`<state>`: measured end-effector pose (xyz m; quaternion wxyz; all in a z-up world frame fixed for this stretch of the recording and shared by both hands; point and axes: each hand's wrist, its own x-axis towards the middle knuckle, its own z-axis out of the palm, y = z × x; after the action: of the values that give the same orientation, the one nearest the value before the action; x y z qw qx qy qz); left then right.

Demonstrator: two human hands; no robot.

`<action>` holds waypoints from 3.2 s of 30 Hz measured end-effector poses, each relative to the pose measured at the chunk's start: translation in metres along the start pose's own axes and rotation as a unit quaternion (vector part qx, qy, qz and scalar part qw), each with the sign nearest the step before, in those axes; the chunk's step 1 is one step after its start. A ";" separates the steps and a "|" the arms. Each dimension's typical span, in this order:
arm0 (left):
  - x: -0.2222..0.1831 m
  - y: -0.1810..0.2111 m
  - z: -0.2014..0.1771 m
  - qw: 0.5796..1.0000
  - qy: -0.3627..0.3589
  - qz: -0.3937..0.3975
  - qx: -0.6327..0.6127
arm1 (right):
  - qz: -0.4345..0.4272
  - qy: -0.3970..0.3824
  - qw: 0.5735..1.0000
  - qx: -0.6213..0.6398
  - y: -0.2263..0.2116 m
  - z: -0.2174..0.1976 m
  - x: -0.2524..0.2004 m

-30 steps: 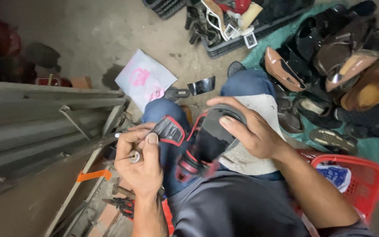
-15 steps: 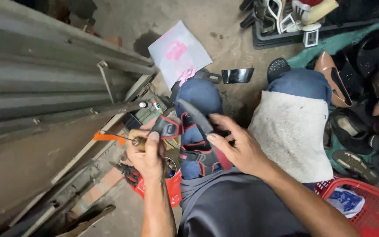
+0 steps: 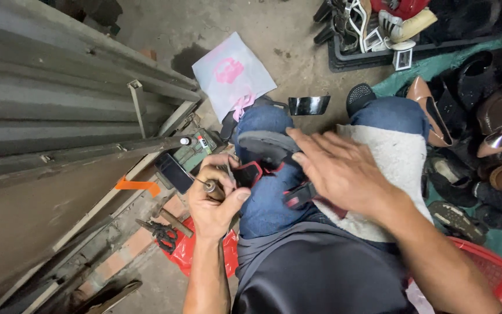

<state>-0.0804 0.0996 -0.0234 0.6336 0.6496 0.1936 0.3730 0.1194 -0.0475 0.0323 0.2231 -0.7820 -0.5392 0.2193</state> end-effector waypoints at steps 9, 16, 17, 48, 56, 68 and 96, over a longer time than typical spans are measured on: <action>-0.022 -0.012 0.008 0.997 -0.045 -0.018 0.061 | -0.154 0.295 0.943 -0.009 0.055 0.082 -0.002; -0.015 0.002 0.012 0.994 -0.074 -0.013 0.074 | -0.158 0.274 0.948 0.020 0.052 0.066 -0.012; -0.015 0.002 0.014 0.994 -0.076 -0.017 0.083 | -0.164 0.264 0.950 0.014 0.050 0.062 -0.012; 0.006 0.034 0.057 0.906 -0.167 0.026 0.388 | -0.111 0.269 0.948 0.129 0.040 0.072 -0.014; 0.008 0.029 0.055 0.895 -0.168 0.034 0.412 | -0.117 0.268 0.949 0.118 0.036 0.070 -0.014; 0.029 0.031 0.046 0.906 -0.214 -0.007 0.365 | -0.145 0.315 0.937 0.047 0.037 0.077 -0.022; -0.013 0.000 0.047 0.961 -0.037 0.010 0.273 | -0.154 0.321 0.928 0.113 0.034 0.068 -0.017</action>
<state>-0.0542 0.0586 -0.0230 0.4348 0.8133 0.2579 0.2881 0.0991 -0.0662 -0.0407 0.5021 -0.6875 -0.5243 -0.0209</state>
